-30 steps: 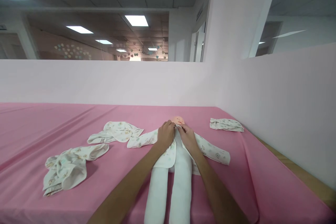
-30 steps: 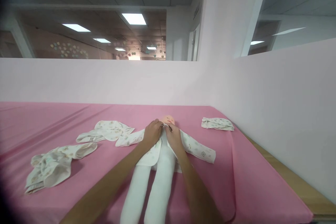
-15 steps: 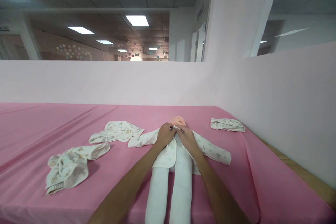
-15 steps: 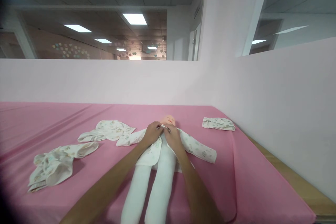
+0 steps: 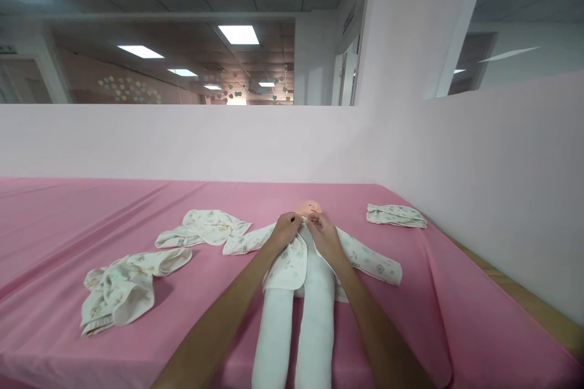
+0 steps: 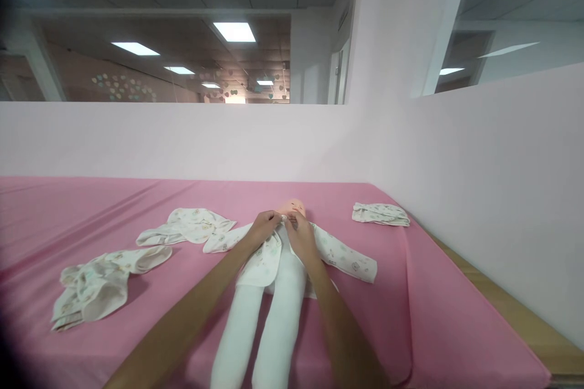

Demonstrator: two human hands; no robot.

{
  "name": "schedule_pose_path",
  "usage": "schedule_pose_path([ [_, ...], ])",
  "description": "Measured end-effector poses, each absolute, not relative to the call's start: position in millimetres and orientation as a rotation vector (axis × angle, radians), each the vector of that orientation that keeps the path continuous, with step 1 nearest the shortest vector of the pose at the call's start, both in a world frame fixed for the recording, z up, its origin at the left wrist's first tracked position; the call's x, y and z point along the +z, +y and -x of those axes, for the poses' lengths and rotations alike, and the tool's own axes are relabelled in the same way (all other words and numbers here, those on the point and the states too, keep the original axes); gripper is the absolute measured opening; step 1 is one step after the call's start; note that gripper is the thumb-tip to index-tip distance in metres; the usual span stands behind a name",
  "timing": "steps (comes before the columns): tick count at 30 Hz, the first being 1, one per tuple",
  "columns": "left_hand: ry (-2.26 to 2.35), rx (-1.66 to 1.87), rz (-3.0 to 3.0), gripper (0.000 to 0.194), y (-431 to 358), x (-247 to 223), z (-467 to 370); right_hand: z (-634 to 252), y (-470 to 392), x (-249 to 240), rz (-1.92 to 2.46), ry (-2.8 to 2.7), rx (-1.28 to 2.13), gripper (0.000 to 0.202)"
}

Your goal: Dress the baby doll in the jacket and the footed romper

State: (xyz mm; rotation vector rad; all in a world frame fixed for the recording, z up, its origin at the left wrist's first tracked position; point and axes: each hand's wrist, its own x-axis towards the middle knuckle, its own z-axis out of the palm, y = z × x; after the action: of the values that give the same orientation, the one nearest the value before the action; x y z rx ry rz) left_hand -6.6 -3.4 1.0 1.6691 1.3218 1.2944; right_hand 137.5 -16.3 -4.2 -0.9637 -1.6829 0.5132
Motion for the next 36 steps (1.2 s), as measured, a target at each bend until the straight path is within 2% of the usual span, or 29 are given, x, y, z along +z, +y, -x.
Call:
schedule_pose_path([
  [9, 1.293, 1.318, -1.749, 0.015, -4, 3, 4, -139, -8, -9, 1.187, -1.695, 0.316, 0.023],
  [15, 1.356, 1.317, -1.806, 0.014, -8, 5, 3, -138, -9, -9, 1.269, -1.676, 0.317, 0.024],
  [26, 1.487, 1.301, -1.919, 0.019, -9, 6, 1, -140, -13, -7, 1.207, -1.655, 0.411, 0.023],
  [36, 1.325, 1.225, -2.003, 0.023, -36, 21, 1, -142, -9, -7, 1.047, -1.666, 0.460, 0.031],
])
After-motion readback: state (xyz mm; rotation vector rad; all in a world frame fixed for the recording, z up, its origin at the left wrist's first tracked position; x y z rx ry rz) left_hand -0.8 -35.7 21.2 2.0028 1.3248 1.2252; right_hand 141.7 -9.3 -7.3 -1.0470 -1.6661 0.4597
